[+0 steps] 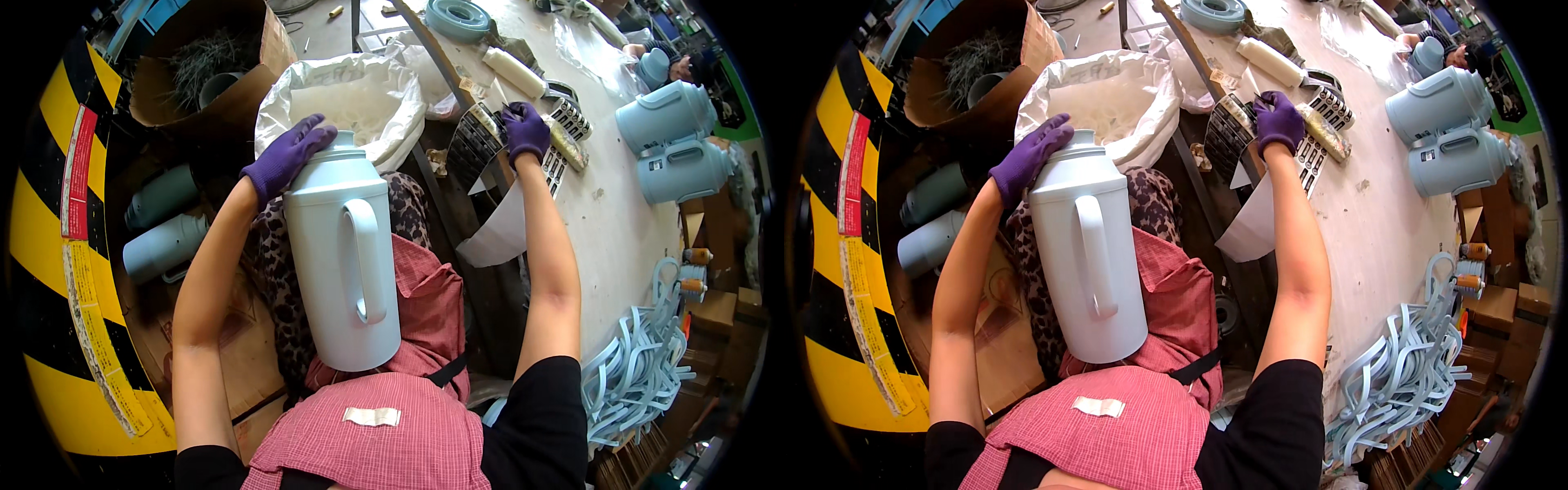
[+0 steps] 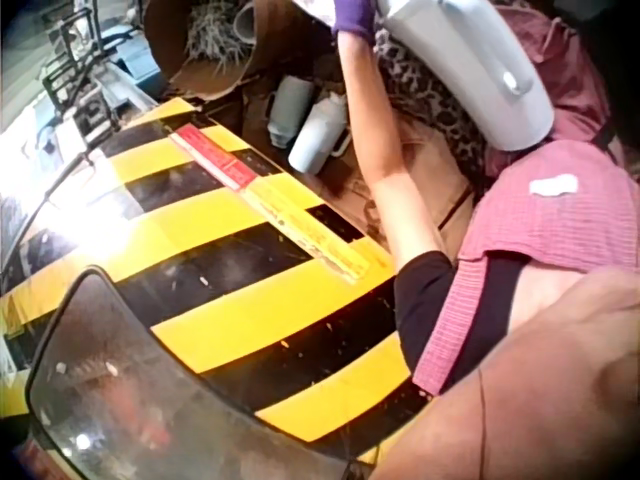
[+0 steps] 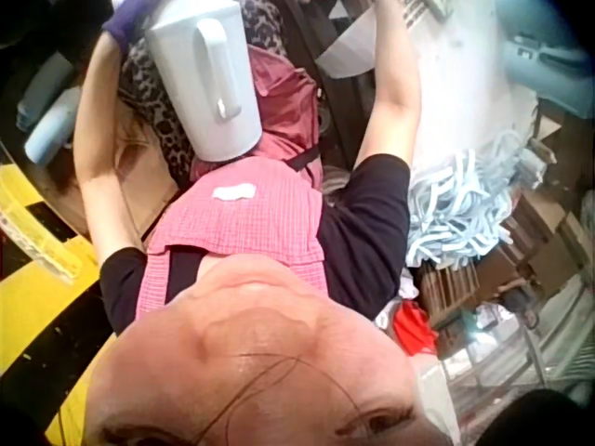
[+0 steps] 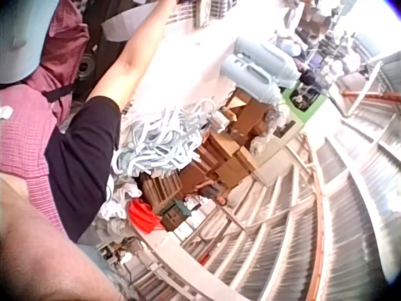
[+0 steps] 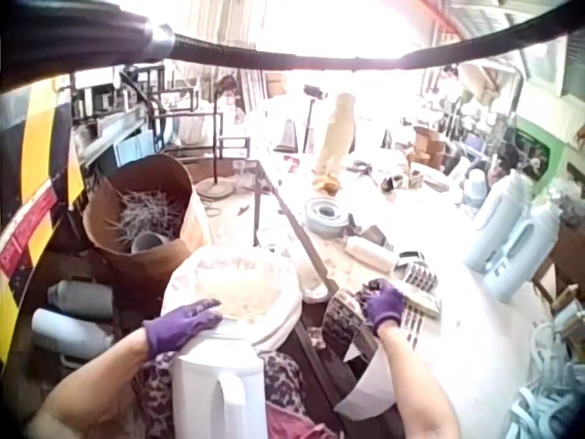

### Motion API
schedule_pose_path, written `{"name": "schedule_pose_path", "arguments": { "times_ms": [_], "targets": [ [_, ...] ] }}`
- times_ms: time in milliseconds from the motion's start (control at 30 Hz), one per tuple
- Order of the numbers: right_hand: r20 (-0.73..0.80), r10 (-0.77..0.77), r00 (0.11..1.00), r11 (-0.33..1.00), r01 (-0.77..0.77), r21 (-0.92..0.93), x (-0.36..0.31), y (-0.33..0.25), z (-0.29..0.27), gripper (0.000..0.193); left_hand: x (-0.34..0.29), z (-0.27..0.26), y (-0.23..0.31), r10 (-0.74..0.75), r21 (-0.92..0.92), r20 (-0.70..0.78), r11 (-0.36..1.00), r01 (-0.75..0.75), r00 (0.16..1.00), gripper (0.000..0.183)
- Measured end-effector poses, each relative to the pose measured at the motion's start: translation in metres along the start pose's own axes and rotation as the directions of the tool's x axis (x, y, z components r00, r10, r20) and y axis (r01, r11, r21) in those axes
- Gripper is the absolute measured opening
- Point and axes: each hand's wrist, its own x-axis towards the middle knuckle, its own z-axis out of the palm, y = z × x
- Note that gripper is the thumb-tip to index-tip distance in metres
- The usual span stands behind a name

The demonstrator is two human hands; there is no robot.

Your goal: The person applies labels to the sides of light blue thermoses and fits plastic handles onto the neck of each thermos while seated at a workbench.

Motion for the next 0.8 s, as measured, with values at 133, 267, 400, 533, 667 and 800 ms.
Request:
{"name": "schedule_pose_path", "arguments": {
  "times_ms": [133, 267, 400, 533, 667, 800],
  "targets": [
    [-0.087, -0.121, 0.989, 0.989, 0.113, -0.094, -0.016, -0.001, -0.004, 0.028, -0.014, -0.005, -0.021, 0.152, 0.075, -0.181, 0.987, -0.141, 0.972, 0.062],
    [-0.138, -0.250, 0.958, 0.966, 0.237, -0.103, -0.019, 0.001, -0.009, 0.022, -0.047, 0.008, -0.028, 0.259, -0.090, -0.373, 0.946, -0.313, 0.891, 0.056],
    [-0.194, -0.516, 0.834, 0.851, 0.525, -0.006, -0.032, -0.010, -0.024, 0.017, -0.107, 0.028, -0.039, 0.344, -0.067, -0.470, 0.905, -0.421, 0.813, 0.045],
    [0.083, -0.312, 0.947, 0.785, 0.207, 0.583, -0.103, -0.049, -0.083, 0.016, -0.190, 0.051, -0.050, 0.646, 0.458, -0.446, 0.760, -0.462, 0.620, 0.031],
    [0.751, -0.250, 0.612, 0.607, -0.505, 0.614, -0.217, -0.086, -0.172, 0.027, -0.257, 0.094, -0.058, 0.689, 0.618, -0.079, 0.601, -0.507, 0.721, 0.068],
    [0.945, -0.291, 0.150, 0.628, -0.715, 0.307, -0.278, -0.111, -0.179, 0.040, -0.273, 0.133, -0.080, 0.650, 0.650, -0.001, 0.578, -0.494, 0.760, 0.087]
  ]
}}
